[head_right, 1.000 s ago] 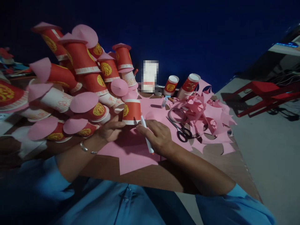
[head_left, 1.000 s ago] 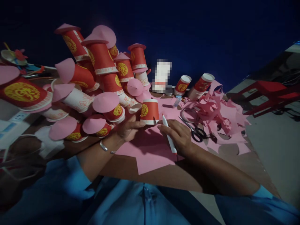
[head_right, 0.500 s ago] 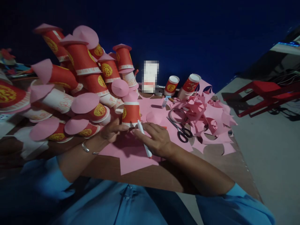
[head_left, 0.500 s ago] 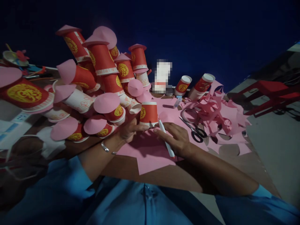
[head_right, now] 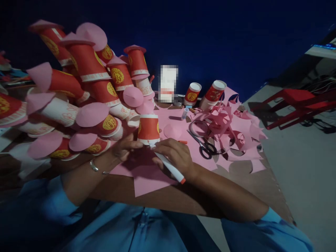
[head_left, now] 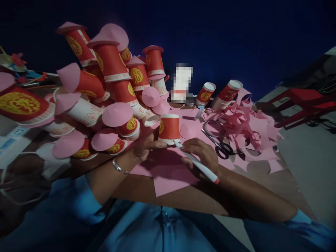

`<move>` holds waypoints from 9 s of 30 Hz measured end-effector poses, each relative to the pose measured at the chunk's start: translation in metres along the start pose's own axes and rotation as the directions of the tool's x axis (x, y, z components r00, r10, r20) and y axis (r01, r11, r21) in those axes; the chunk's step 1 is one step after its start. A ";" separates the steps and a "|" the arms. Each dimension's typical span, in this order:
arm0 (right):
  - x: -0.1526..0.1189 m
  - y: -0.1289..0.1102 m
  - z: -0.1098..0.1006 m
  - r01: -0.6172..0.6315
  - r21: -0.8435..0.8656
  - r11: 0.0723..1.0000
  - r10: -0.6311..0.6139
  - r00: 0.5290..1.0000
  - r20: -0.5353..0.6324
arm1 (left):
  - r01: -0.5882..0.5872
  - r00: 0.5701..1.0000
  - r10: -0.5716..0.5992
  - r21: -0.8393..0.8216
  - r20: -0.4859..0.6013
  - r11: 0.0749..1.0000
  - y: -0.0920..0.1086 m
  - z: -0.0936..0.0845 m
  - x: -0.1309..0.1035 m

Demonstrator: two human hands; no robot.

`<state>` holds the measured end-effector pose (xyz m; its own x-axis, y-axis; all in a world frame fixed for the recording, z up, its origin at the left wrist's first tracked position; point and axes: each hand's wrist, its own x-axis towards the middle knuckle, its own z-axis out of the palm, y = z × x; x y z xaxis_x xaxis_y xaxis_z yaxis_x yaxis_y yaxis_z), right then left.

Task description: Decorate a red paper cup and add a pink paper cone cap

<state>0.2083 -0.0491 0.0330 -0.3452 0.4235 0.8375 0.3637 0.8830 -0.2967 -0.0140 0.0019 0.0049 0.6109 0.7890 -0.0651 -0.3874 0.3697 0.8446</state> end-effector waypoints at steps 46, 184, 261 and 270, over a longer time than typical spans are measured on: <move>0.001 -0.004 0.002 0.091 -0.130 0.987 -0.082 0.994 0.073 | 0.021 0.999 -0.028 0.141 0.045 0.990 -0.001 0.003 0.003; 0.000 -0.010 0.004 0.037 -0.137 0.990 -0.031 0.998 0.048 | 0.002 0.998 0.007 0.136 -0.063 0.991 -0.001 0.007 0.002; -0.002 -0.006 0.005 0.042 -0.137 0.990 -0.036 0.998 0.045 | 0.011 1.000 -0.011 0.123 0.001 0.992 -0.001 0.002 0.001; 0.002 -0.007 0.001 0.007 -0.180 0.984 0.000 0.999 0.037 | -0.001 1.000 0.001 0.106 0.006 0.994 0.000 0.004 0.001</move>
<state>0.2045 -0.0540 0.0366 -0.3770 0.4309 0.8199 0.5110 0.8351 -0.2039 -0.0106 0.0008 0.0066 0.6146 0.7864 -0.0615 -0.3130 0.3147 0.8961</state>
